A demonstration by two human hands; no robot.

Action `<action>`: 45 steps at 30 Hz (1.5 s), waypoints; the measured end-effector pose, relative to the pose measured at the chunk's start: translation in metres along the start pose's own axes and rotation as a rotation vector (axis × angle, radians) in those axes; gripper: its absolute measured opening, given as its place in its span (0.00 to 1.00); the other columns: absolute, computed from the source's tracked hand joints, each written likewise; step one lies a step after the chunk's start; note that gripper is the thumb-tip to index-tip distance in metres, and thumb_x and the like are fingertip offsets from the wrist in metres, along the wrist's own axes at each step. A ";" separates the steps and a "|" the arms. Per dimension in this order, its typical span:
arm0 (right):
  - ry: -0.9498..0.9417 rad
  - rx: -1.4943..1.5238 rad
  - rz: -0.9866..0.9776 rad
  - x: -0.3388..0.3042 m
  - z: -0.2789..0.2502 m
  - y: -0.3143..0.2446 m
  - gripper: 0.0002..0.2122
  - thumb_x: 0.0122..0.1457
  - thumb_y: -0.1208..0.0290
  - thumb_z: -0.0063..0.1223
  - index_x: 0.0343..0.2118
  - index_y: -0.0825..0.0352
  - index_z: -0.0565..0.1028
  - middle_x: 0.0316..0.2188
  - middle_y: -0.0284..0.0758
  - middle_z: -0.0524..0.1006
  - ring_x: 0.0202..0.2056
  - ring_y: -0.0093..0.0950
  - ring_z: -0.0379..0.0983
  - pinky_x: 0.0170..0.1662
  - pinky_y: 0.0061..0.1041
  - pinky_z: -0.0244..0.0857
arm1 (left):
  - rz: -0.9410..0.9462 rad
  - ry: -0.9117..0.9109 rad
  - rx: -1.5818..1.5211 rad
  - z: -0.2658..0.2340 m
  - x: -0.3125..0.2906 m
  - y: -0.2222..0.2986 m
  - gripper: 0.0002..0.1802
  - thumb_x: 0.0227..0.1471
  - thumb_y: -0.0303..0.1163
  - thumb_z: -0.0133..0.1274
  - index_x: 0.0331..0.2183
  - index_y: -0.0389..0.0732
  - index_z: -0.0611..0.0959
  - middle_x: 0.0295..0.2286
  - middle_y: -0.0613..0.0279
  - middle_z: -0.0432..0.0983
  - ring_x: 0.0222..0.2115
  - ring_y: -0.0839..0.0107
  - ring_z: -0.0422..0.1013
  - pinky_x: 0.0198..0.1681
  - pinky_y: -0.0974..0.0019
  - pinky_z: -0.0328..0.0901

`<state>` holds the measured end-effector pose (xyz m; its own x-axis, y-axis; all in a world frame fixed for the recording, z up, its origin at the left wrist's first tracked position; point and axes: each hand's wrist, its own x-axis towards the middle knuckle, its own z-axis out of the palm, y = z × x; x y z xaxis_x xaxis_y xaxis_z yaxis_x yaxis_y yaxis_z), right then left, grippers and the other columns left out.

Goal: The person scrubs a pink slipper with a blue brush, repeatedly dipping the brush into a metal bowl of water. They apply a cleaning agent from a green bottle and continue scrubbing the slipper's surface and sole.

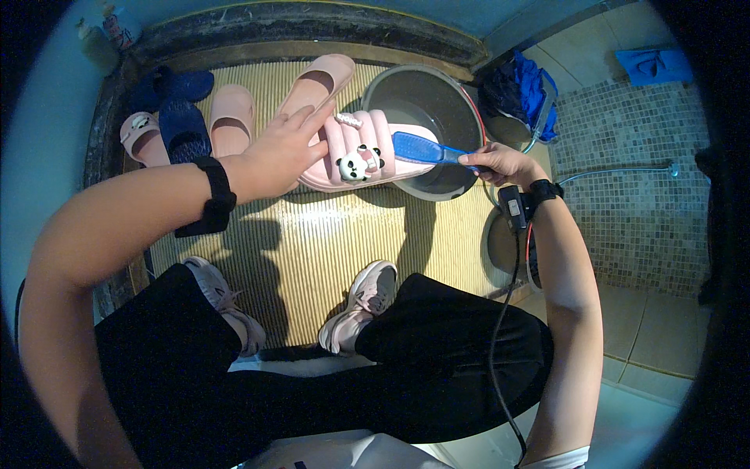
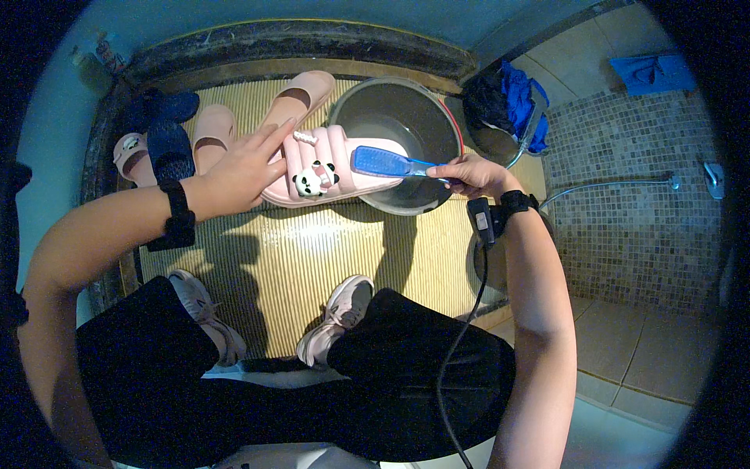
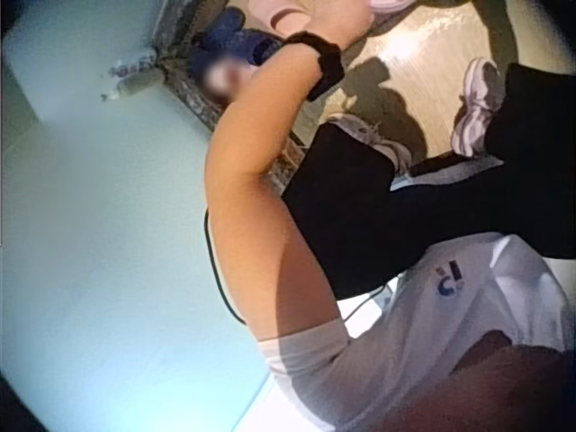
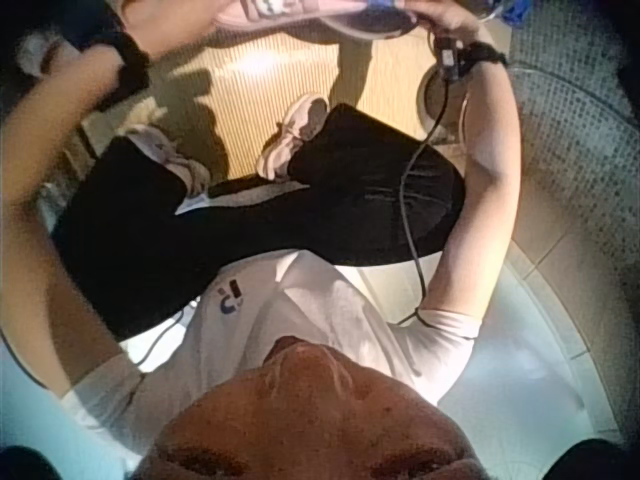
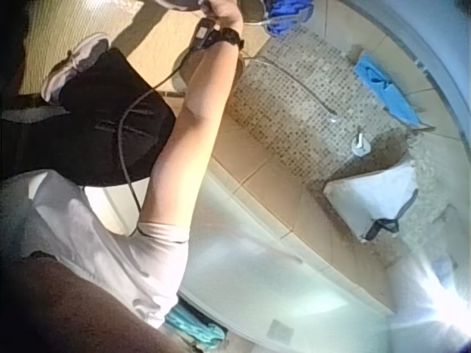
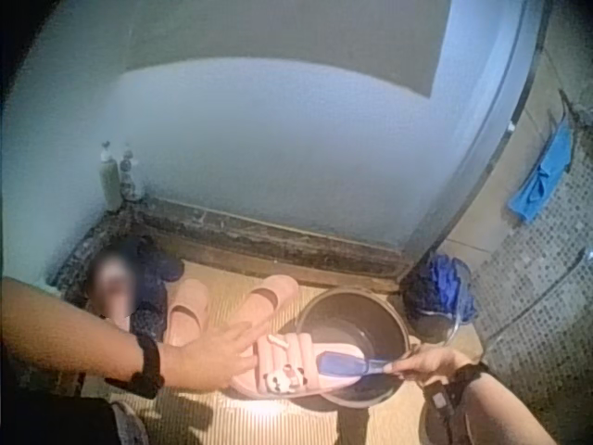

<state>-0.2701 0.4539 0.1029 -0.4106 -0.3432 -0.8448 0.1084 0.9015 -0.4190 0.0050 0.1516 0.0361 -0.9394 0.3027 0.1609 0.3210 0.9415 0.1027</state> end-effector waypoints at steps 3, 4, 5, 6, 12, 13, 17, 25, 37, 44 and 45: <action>-0.006 -0.007 0.005 0.001 0.007 -0.003 0.21 0.46 0.49 0.67 0.15 0.60 0.71 0.09 0.22 0.63 0.09 0.13 0.52 0.11 0.14 0.40 | -0.005 0.071 0.074 0.003 0.005 0.007 0.26 0.38 0.25 0.56 0.44 0.33 0.74 0.58 0.35 0.48 0.55 0.45 0.58 0.52 0.50 0.60; -0.009 -0.012 0.012 0.001 0.009 -0.005 0.22 0.45 0.48 0.67 0.15 0.60 0.70 0.09 0.22 0.63 0.09 0.13 0.53 0.11 0.14 0.41 | -0.008 0.086 0.110 0.003 0.006 0.009 0.24 0.39 0.26 0.56 0.43 0.33 0.76 0.58 0.35 0.50 0.54 0.46 0.59 0.50 0.51 0.62; 0.003 -0.051 -0.002 0.002 0.012 -0.007 0.21 0.46 0.48 0.67 0.17 0.61 0.72 0.09 0.24 0.66 0.09 0.13 0.54 0.11 0.14 0.43 | 0.001 0.088 0.098 0.003 0.006 0.010 0.22 0.40 0.26 0.54 0.42 0.32 0.75 0.58 0.34 0.49 0.54 0.45 0.59 0.51 0.50 0.61; -0.007 -0.075 -0.007 0.003 0.013 -0.009 0.21 0.46 0.48 0.66 0.17 0.61 0.73 0.10 0.25 0.67 0.09 0.13 0.56 0.11 0.13 0.45 | 0.004 0.076 0.086 0.002 0.005 0.011 0.21 0.41 0.25 0.52 0.41 0.30 0.75 0.58 0.33 0.48 0.54 0.43 0.59 0.53 0.50 0.60; -0.059 -0.221 0.080 -0.002 0.024 -0.024 0.16 0.48 0.57 0.66 0.25 0.68 0.79 0.17 0.32 0.77 0.16 0.20 0.72 0.19 0.17 0.67 | 0.028 0.121 0.000 -0.008 0.005 0.006 0.20 0.42 0.25 0.52 0.40 0.29 0.74 0.56 0.30 0.51 0.51 0.39 0.62 0.53 0.50 0.61; -0.098 -0.213 -0.042 -0.003 0.028 -0.027 0.16 0.47 0.57 0.65 0.25 0.68 0.79 0.18 0.33 0.77 0.17 0.21 0.73 0.20 0.17 0.68 | 0.012 0.116 -0.032 -0.011 0.005 0.005 0.20 0.41 0.26 0.53 0.40 0.29 0.74 0.54 0.31 0.55 0.50 0.40 0.63 0.52 0.51 0.62; 0.076 -0.505 -0.434 -0.007 0.046 -0.045 0.18 0.45 0.59 0.62 0.26 0.73 0.78 0.21 0.43 0.77 0.24 0.31 0.76 0.29 0.26 0.69 | -0.169 -0.069 -0.324 -0.018 -0.003 0.006 0.19 0.40 0.26 0.54 0.38 0.30 0.76 0.39 0.34 0.70 0.42 0.46 0.70 0.43 0.54 0.67; 0.662 -0.689 -0.664 -0.012 0.083 -0.063 0.13 0.48 0.67 0.50 0.30 0.75 0.75 0.25 0.54 0.75 0.32 0.51 0.74 0.39 0.42 0.67 | -0.332 -0.195 -0.294 -0.029 -0.028 -0.002 0.15 0.38 0.34 0.54 0.30 0.33 0.80 0.24 0.44 0.76 0.27 0.50 0.74 0.33 0.52 0.70; 0.747 -0.700 -0.693 -0.019 0.111 -0.058 0.28 0.59 0.43 0.44 0.21 0.70 0.74 0.17 0.49 0.73 0.24 0.49 0.74 0.30 0.42 0.67 | -0.512 0.067 -0.901 -0.016 -0.013 0.004 0.21 0.42 0.40 0.56 0.32 0.30 0.80 0.29 0.41 0.77 0.32 0.50 0.75 0.37 0.57 0.69; 0.728 -0.871 -1.062 -0.024 0.130 -0.059 0.23 0.56 0.47 0.50 0.18 0.65 0.69 0.12 0.44 0.71 0.17 0.44 0.72 0.21 0.39 0.65 | -0.412 0.113 -0.664 -0.021 0.002 0.006 0.18 0.41 0.37 0.57 0.32 0.32 0.79 0.32 0.44 0.75 0.35 0.50 0.73 0.40 0.56 0.68; 0.690 -0.903 -1.119 -0.023 0.130 -0.058 0.23 0.56 0.47 0.51 0.18 0.65 0.69 0.12 0.44 0.71 0.17 0.43 0.72 0.21 0.39 0.65 | -0.373 0.166 -0.692 -0.021 0.002 0.006 0.18 0.41 0.36 0.57 0.32 0.32 0.79 0.33 0.44 0.75 0.35 0.50 0.73 0.40 0.55 0.67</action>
<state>-0.1489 0.3757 0.1032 -0.2514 -0.9561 0.1503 -0.9607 0.2277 -0.1585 0.0076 0.1545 0.0575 -0.9867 -0.0909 0.1345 0.0425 0.6546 0.7548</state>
